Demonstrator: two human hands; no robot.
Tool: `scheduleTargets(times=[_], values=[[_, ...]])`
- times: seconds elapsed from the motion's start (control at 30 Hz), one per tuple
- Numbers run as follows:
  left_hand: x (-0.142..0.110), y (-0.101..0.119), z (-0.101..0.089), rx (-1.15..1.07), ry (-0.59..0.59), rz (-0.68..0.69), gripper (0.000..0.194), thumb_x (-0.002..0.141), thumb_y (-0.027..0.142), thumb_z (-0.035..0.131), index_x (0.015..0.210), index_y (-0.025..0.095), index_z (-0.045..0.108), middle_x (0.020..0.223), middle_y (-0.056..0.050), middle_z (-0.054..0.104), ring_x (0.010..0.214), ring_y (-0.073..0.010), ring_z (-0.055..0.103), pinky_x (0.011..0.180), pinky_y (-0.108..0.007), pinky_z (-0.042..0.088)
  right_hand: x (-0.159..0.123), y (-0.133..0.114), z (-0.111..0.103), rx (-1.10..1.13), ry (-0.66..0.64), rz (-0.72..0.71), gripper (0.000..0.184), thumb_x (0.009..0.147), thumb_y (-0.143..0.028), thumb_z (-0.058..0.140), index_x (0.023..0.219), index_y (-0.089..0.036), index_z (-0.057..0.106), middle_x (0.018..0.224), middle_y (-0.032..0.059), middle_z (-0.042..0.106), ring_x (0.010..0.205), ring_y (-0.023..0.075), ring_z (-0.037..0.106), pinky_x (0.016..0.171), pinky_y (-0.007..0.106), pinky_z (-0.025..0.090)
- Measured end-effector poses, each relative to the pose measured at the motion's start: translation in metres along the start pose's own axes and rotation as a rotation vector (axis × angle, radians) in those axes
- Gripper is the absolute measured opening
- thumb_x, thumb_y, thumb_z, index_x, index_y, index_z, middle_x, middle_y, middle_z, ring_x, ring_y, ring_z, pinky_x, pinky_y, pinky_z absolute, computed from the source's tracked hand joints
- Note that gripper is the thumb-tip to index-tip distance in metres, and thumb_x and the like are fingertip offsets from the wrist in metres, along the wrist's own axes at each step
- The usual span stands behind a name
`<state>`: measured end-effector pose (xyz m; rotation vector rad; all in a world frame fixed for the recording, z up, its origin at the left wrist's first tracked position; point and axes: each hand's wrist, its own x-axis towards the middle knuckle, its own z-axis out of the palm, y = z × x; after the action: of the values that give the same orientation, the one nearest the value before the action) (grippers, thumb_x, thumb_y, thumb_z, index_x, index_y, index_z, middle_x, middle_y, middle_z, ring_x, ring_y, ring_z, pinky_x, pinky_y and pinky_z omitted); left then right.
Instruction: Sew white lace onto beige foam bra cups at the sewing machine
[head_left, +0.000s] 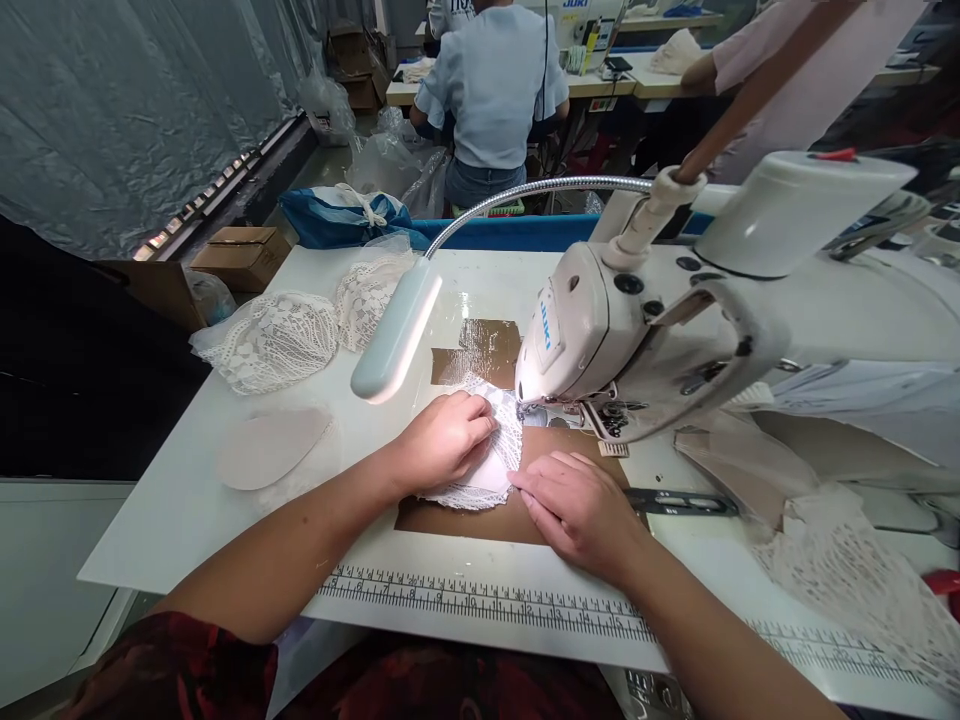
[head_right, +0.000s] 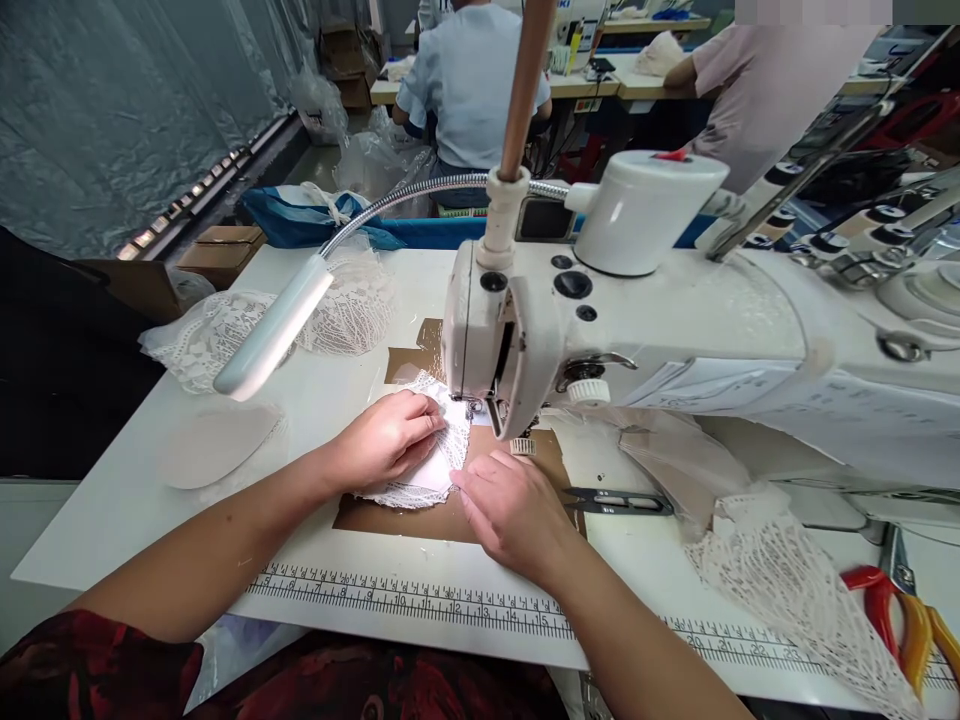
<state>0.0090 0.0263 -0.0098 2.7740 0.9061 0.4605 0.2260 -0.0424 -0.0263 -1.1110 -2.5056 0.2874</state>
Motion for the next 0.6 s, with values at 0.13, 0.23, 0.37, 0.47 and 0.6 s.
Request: scheduleTargets(times=[0.13,0.23,0.37,0.47,0.6], values=[[0.0,0.008,0.003,0.042,-0.042,0.041,0.029,0.093,0.023,0.043,0.107,0.012,0.065,0.098,-0.014,0.062,0.087,-0.0221,0.056,0.077,-0.037,0.046,0.001,0.0,-0.001,0.007,0.006,0.006,0.025,0.088,-0.016,0.046,0.101,-0.018,0.067,0.076,0.0036,0.064,0.073,0.016,0.052,0.068,0.028,0.036],[-0.001,0.013,0.004,0.034,-0.069,0.065,0.031,0.094,0.025,0.043,0.113,0.013,0.063,0.108,-0.014,0.062,0.093,-0.0227,0.055,0.082,-0.037,0.045,0.002,0.001,-0.002,-0.034,0.046,0.062,0.024,0.09,-0.018,0.045,0.098,-0.018,0.067,0.078,0.0041,0.065,0.075,0.0163,0.054,0.068,0.028,0.038],[-0.002,0.015,0.004,0.054,-0.126,0.091,0.036,0.094,0.03,0.043,0.121,0.013,0.06,0.126,-0.013,0.058,0.099,-0.0248,0.052,0.086,-0.039,0.043,0.006,0.002,-0.002,-0.116,0.048,0.202,0.028,0.091,-0.019,0.042,0.106,-0.018,0.067,0.089,0.0061,0.068,0.079,0.0175,0.057,0.071,0.029,0.039],[-0.002,0.015,0.003,0.069,-0.152,0.086,0.039,0.092,0.032,0.046,0.123,0.012,0.059,0.131,-0.011,0.056,0.098,-0.0252,0.051,0.085,-0.039,0.043,0.009,0.002,-0.002,-0.171,0.006,0.217,0.033,0.09,-0.017,0.042,0.114,-0.016,0.064,0.096,0.007,0.067,0.081,0.0187,0.057,0.072,0.03,0.039],[-0.003,0.015,0.002,0.065,-0.15,0.08,0.041,0.091,0.032,0.047,0.124,0.01,0.058,0.132,-0.012,0.056,0.1,-0.0255,0.051,0.086,-0.039,0.043,0.01,0.002,-0.003,-0.249,-0.057,0.228,0.033,0.088,-0.017,0.045,0.114,-0.018,0.065,0.091,0.0056,0.066,0.081,0.0196,0.055,0.07,0.03,0.038]])
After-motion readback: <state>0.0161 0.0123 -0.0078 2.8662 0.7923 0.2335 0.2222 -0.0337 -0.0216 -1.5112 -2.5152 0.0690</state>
